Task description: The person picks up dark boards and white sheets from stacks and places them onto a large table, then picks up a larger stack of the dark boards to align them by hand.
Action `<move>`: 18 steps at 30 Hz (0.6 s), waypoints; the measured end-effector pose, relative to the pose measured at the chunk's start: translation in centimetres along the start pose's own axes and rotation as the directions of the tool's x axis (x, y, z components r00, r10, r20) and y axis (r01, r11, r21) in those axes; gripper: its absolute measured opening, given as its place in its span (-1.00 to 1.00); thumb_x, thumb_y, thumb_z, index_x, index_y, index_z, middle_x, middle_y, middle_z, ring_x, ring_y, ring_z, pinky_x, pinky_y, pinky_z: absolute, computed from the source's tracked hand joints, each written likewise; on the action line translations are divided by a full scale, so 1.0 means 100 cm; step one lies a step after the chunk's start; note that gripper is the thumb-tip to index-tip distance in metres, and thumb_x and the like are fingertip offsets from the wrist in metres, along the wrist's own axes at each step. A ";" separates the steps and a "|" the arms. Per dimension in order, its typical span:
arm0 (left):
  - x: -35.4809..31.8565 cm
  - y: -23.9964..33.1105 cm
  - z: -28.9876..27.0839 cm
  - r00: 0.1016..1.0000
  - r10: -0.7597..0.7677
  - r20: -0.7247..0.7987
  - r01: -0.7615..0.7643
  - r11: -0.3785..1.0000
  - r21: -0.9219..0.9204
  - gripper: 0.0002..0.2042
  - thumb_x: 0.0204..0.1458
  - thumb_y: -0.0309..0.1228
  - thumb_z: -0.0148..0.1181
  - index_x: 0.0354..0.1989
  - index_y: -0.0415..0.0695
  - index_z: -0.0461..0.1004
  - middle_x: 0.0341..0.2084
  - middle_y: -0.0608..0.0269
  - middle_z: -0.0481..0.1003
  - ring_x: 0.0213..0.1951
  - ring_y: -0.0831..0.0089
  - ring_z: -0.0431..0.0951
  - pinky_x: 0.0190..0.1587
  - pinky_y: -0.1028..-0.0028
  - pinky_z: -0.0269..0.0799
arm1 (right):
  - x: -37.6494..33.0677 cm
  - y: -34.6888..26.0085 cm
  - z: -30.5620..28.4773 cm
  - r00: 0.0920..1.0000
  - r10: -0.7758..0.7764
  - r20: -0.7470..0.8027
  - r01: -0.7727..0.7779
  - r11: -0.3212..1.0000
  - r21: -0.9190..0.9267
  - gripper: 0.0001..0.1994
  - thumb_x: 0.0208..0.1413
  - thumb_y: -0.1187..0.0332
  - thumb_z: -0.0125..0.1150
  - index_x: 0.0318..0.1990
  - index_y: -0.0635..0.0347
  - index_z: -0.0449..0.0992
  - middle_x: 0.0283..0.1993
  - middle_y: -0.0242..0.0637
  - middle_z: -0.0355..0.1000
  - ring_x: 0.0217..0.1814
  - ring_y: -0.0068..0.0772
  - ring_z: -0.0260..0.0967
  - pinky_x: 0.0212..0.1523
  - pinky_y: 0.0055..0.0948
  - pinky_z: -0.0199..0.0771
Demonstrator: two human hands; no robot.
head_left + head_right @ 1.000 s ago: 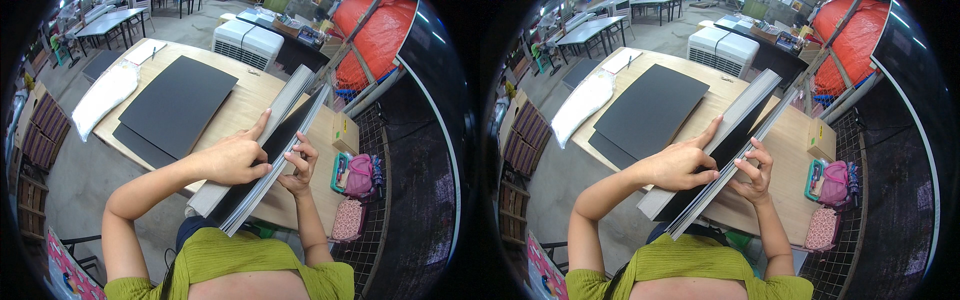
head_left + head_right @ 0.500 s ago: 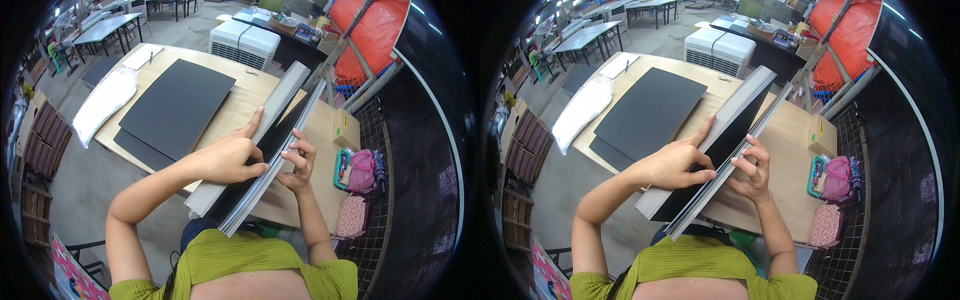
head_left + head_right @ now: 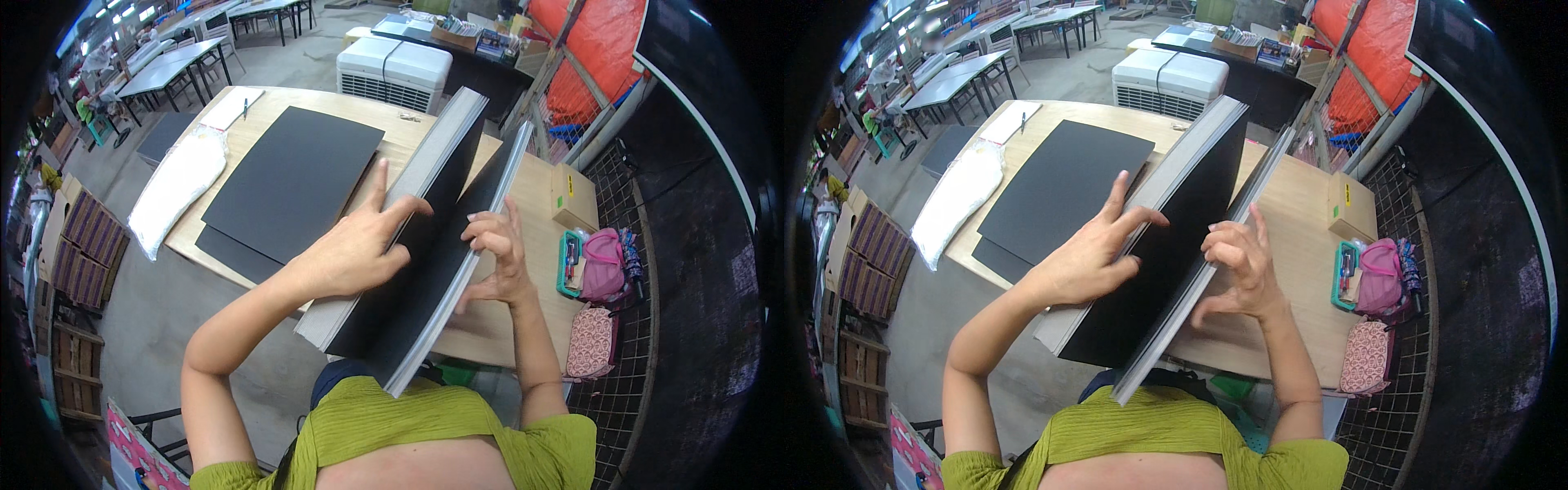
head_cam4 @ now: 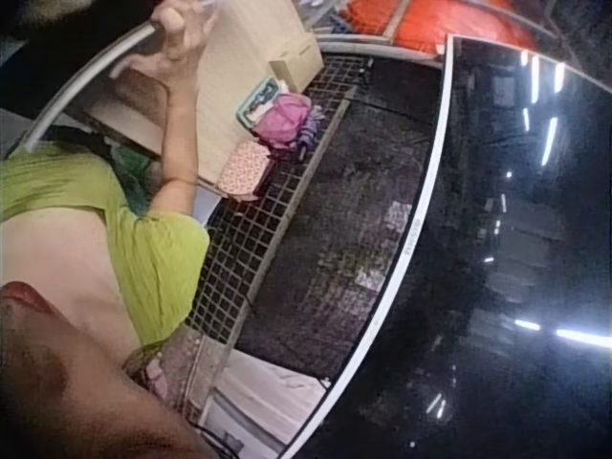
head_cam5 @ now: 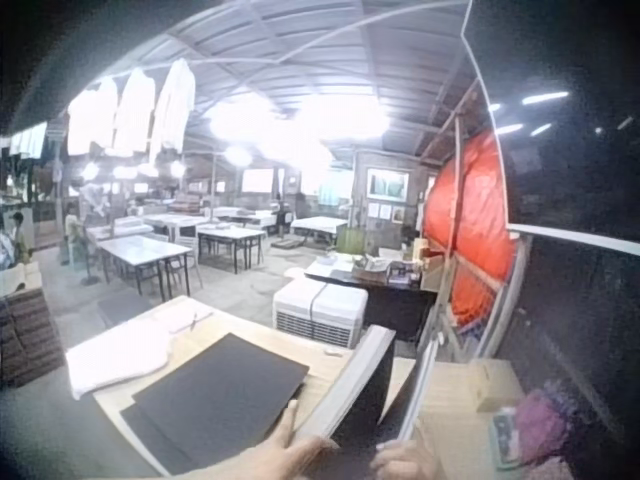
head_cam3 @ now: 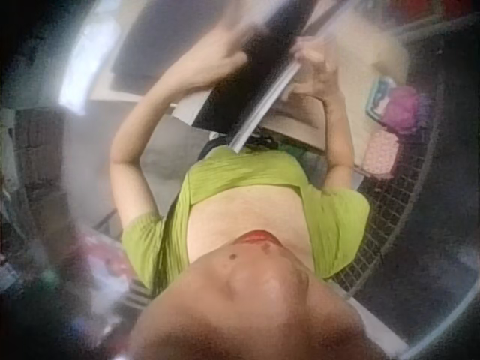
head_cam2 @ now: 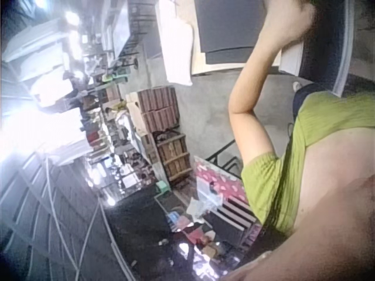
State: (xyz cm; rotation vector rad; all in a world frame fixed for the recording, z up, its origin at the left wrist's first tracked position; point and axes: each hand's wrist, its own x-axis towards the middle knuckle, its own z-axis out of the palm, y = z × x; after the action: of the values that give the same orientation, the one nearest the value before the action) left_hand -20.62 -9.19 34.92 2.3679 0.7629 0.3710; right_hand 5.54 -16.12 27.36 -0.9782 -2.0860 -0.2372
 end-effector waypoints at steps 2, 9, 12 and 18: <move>0.000 0.001 0.002 0.999 -0.042 -0.024 0.043 0.999 0.026 -0.34 0.02 -0.46 0.11 0.35 0.01 0.06 0.34 -0.54 -0.14 0.35 -0.24 0.08 0.31 0.16 0.12 | 0.015 0.001 -0.015 0.998 -0.017 0.057 0.016 1.000 0.015 -0.25 -0.27 -0.51 0.14 -0.28 0.04 0.42 -0.17 -0.38 0.46 0.00 -0.20 0.41 0.40 0.20 -0.17; 0.004 -0.013 0.007 0.994 -0.086 -0.062 0.087 0.996 0.017 -0.09 -0.02 -0.47 0.17 0.43 -0.33 -0.31 0.25 -0.46 0.13 0.30 -0.15 0.20 0.36 0.27 0.04 | 0.000 0.074 -0.022 0.976 -0.132 -0.173 0.102 0.980 -0.172 -0.15 -0.14 -0.65 -0.28 -0.76 0.09 0.17 -0.72 -0.35 0.10 -0.66 -0.30 0.13 -0.54 -0.33 0.02; 0.007 -0.005 0.008 0.983 -0.172 -0.059 0.169 0.984 -0.055 -0.09 -0.04 -0.45 0.19 0.42 -0.34 -0.28 0.26 -0.46 0.11 0.32 -0.13 0.17 0.37 0.28 0.02 | 0.007 0.123 -0.091 0.988 -0.023 -0.155 0.018 0.999 -0.036 -0.14 -0.04 -0.62 -0.39 -0.73 0.13 0.11 -0.69 -0.28 0.03 -0.66 -0.24 0.08 -0.54 -0.28 -0.01; 0.009 0.007 0.018 0.979 -0.195 -0.056 0.200 0.974 0.106 -0.13 -0.03 -0.42 0.20 0.41 -0.32 -0.21 0.16 -0.48 0.23 0.21 -0.16 0.31 0.30 0.23 0.14 | 0.080 0.117 -0.127 0.958 -0.078 0.276 0.097 0.994 -0.057 -0.17 -0.06 -0.54 -0.13 -0.69 0.22 0.15 -0.68 -0.17 0.06 -0.62 -0.08 0.16 -0.54 -0.21 0.06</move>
State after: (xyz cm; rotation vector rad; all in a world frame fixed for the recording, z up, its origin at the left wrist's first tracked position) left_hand -18.81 -9.92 34.10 2.3654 1.0564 0.3053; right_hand 18.30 -9.52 39.83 -1.0073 -2.3904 -0.2320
